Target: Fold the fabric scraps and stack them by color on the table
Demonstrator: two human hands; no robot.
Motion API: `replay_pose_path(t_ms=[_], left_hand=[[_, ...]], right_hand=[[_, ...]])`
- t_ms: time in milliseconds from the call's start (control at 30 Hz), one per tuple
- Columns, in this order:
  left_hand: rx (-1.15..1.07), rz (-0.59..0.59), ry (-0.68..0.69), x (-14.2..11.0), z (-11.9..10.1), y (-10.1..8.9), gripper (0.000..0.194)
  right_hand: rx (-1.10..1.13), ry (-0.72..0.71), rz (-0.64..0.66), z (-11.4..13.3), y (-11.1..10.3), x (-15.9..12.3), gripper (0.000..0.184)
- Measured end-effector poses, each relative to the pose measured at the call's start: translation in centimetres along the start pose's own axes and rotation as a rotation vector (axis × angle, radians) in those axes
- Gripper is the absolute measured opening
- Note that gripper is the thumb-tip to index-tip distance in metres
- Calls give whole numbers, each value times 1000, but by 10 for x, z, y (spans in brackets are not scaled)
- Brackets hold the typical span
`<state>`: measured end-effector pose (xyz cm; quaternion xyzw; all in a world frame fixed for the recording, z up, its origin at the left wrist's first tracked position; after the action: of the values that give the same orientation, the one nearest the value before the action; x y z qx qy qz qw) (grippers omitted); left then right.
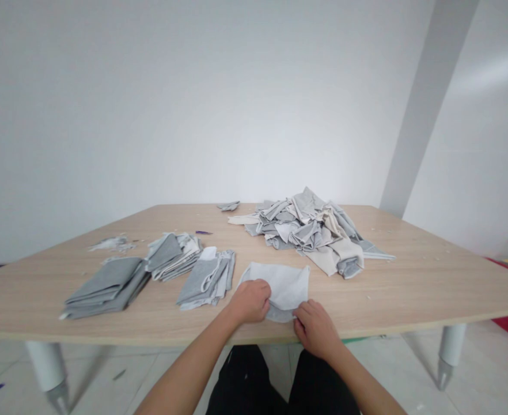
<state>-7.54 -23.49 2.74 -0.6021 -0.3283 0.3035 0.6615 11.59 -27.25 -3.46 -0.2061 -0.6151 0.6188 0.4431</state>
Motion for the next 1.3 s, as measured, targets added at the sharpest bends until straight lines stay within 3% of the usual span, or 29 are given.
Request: replay_pose_path(t_ms=[233,367,433,567,800,1067,1300], left_hand=[[-107,-47,-51,-2,-9,15,42],[-76,-31,-151,-4,-10,20,36],[-47,-19,-205,-4,-7,20,30],[-10,4,-316,-6,1,21,21],[52,-18,-455,-10,10,13,25],[240,-187,-372,-23,19,-2,26],[207,-176,-279,-37,43,8,23]], right_hand=[[48,19,-80,-4,4,-2,20],[22,89,-189,-9,3,0,35],[-8,90,-151,-8,1,3,38],[-2,72,-4,-2,-5,7,25],[4,79,17,2,-9,8,21],[34,56,-4,2,-8,7,17],[62,56,-87,-2,1,2,14]])
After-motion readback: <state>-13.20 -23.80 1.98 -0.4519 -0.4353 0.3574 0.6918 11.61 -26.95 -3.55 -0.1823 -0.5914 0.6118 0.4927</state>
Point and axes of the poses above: each hand's wrist, its own x-axis towards the middle knuckle, its own y-axis out of the palm, z = x × y, the point moved 3 cm from there along x, towards the middle knuckle, and after that the axes turned 11 degrees about z, right-handed, at the moved point
